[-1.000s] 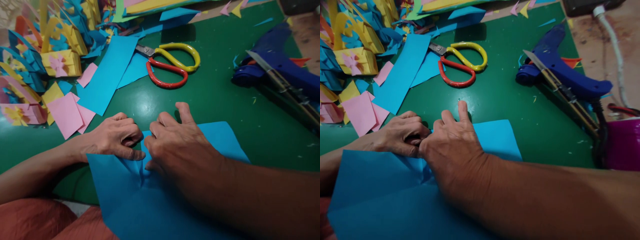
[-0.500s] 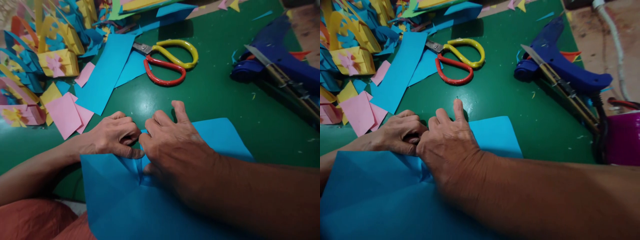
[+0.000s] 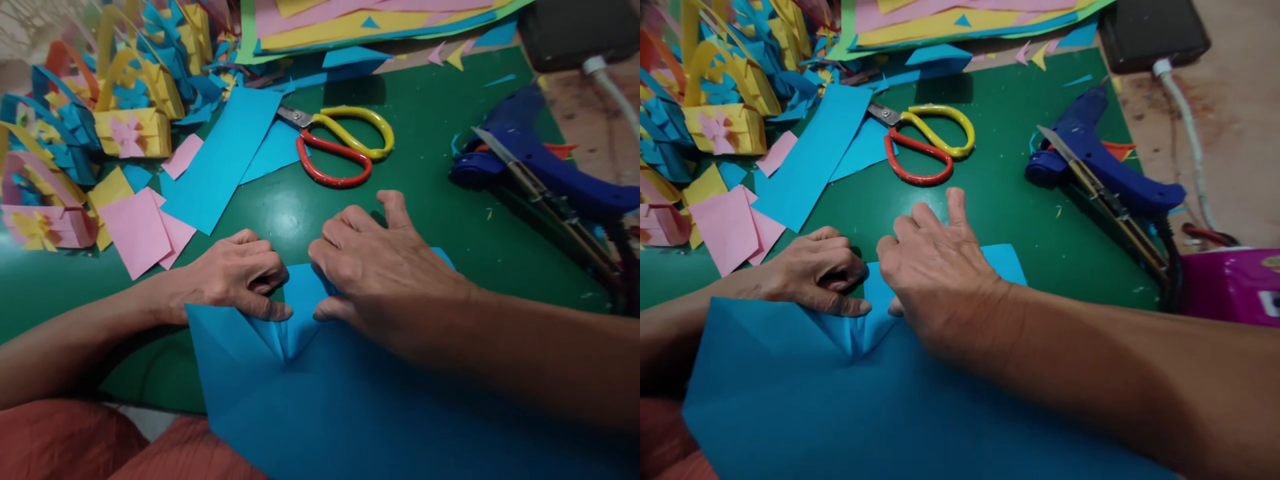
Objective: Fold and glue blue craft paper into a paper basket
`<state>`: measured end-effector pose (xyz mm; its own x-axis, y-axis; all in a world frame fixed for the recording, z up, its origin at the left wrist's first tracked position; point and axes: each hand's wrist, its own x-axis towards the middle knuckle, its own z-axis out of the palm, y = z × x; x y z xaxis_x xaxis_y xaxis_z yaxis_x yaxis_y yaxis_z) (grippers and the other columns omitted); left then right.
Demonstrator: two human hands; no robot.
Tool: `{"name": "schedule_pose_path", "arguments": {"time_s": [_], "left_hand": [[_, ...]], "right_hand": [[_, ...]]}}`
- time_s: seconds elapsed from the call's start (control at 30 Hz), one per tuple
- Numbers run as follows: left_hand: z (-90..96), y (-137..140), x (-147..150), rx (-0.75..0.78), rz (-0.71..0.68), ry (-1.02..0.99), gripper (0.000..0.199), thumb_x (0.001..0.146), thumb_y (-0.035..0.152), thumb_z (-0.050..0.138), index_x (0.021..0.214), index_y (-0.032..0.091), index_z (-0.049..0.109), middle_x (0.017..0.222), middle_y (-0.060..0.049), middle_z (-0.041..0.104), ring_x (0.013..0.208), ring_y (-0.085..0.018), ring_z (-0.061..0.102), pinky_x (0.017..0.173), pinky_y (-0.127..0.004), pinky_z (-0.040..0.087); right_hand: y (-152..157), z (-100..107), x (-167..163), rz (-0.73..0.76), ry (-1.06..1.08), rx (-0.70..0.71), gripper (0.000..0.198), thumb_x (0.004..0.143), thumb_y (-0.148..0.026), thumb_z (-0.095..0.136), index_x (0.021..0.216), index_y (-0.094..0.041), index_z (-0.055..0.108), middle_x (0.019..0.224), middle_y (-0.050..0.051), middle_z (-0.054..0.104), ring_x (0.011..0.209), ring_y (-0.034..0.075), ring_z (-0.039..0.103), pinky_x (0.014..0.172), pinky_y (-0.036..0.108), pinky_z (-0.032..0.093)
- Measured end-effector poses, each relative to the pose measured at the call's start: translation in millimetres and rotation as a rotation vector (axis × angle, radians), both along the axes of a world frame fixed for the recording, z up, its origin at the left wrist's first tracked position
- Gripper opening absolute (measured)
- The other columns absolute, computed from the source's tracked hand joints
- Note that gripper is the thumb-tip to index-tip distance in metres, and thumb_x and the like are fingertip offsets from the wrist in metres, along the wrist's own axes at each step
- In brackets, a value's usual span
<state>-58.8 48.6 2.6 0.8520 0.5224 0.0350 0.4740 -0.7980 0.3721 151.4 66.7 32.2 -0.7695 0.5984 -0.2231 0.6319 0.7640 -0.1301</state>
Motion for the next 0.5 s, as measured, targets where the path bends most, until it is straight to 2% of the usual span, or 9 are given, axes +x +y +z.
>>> {"name": "schedule_pose_path", "arguments": {"time_s": [0.13, 0.3, 0.4, 0.5], "left_hand": [[0.7, -1, 1, -0.004, -0.009, -0.003, 0.024, 0.085, 0.04, 0.054, 0.072, 0.018, 0.054, 0.062, 0.005, 0.041, 0.06, -0.008, 0.037, 0.068, -0.025, 0.028], [-4.0, -1, -1, -0.004, -0.002, -0.017, 0.023, 0.084, 0.039, 0.056, 0.073, 0.019, 0.055, 0.063, 0.005, 0.041, 0.06, -0.008, 0.036, 0.068, -0.025, 0.028], [-4.7, 0, -2, 0.004, -0.007, -0.039, 0.023, 0.083, 0.039, 0.057, 0.072, 0.018, 0.054, 0.063, 0.005, 0.042, 0.061, -0.008, 0.037, 0.068, -0.025, 0.027], [-3.0, -1, -2, -0.016, -0.001, -0.004, 0.025, 0.084, 0.038, 0.056, 0.07, 0.018, 0.053, 0.065, 0.004, 0.043, 0.063, -0.009, 0.039, 0.067, -0.026, 0.027]], "right_hand": [[7, 3, 5, -0.023, -0.047, -0.017, 0.026, 0.067, -0.04, 0.069, 0.077, -0.017, 0.061, 0.076, 0.004, 0.053, 0.084, 0.023, 0.046, 0.085, 0.058, 0.026], [9, 6, 7, -0.017, -0.06, -0.043, 0.015, 0.068, -0.031, 0.067, 0.072, -0.018, 0.06, 0.073, 0.003, 0.052, 0.084, 0.023, 0.046, 0.085, 0.056, 0.024], [9, 13, 6, 0.012, -0.006, -0.027, 0.006, 0.07, -0.024, 0.063, 0.071, -0.019, 0.06, 0.072, 0.002, 0.052, 0.078, 0.021, 0.046, 0.078, 0.044, 0.03], [7, 22, 0, -0.071, 0.049, -0.1, 0.003, 0.072, -0.022, 0.058, 0.073, -0.02, 0.061, 0.069, 0.001, 0.053, 0.064, 0.014, 0.044, 0.058, 0.028, 0.029]]}}
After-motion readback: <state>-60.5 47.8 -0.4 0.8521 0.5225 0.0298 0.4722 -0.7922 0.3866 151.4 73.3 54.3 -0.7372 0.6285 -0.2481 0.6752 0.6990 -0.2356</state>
